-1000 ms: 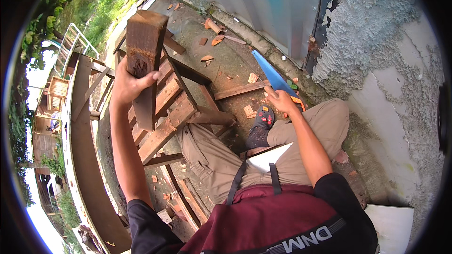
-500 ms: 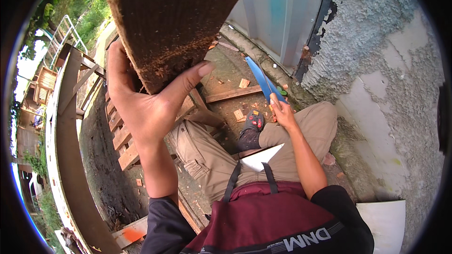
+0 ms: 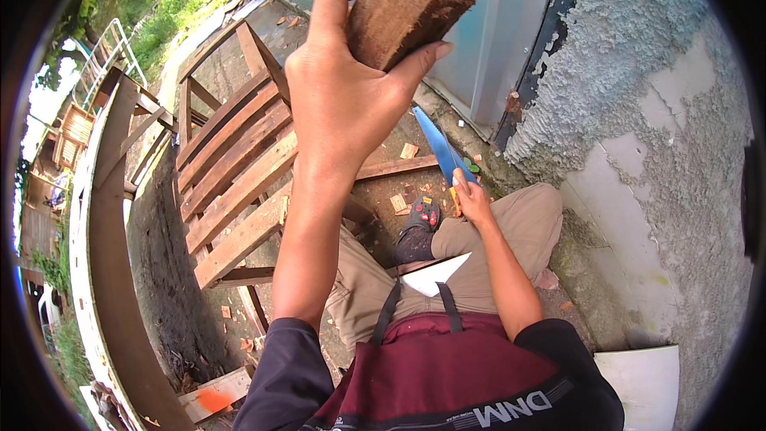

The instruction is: The person uses a hand saw to cut a wooden plank placed on a wooden pallet. They hold the plank with one hand and saw with the other, then switch to a machete to split the cut piece. The person continues sawing another section of the plank.

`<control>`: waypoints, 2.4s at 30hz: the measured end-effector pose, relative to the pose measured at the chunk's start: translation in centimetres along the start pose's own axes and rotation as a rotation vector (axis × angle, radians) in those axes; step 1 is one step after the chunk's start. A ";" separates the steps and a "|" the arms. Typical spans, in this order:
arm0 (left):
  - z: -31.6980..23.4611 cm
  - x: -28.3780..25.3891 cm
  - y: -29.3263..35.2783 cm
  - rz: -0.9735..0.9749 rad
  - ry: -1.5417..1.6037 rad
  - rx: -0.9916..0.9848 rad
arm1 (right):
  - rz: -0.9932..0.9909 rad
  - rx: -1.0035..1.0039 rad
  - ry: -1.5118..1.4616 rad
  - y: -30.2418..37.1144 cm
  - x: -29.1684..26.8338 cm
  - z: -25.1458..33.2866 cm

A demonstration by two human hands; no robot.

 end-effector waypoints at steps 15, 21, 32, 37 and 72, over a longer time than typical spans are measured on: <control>6.1 5.6 5.2 0.040 0.109 -0.172 | -0.060 -0.066 -0.002 -2.2 0.5 -4.3; 19.5 5.5 14.8 -0.194 0.418 -0.577 | 0.044 0.042 -0.142 -0.4 0.1 -2.1; 26.1 6.5 23.5 -0.146 0.296 -0.693 | 0.136 0.036 -0.175 0.3 2.2 0.5; 29.0 7.0 27.1 -0.132 0.391 -0.783 | 0.136 -0.119 -0.150 2.0 3.0 4.0; 19.8 1.6 29.3 0.119 0.372 -0.777 | 0.263 -0.152 -0.436 8.5 8.9 15.1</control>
Point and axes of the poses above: each hand's wrist, its own y-axis away from the middle knuckle, its own x-axis out of the palm, z = x × y, the point moved 8 cm from there along -y, towards the middle knuckle, and after that the axes turned 3 degrees about -x, right-handed, at the moved point
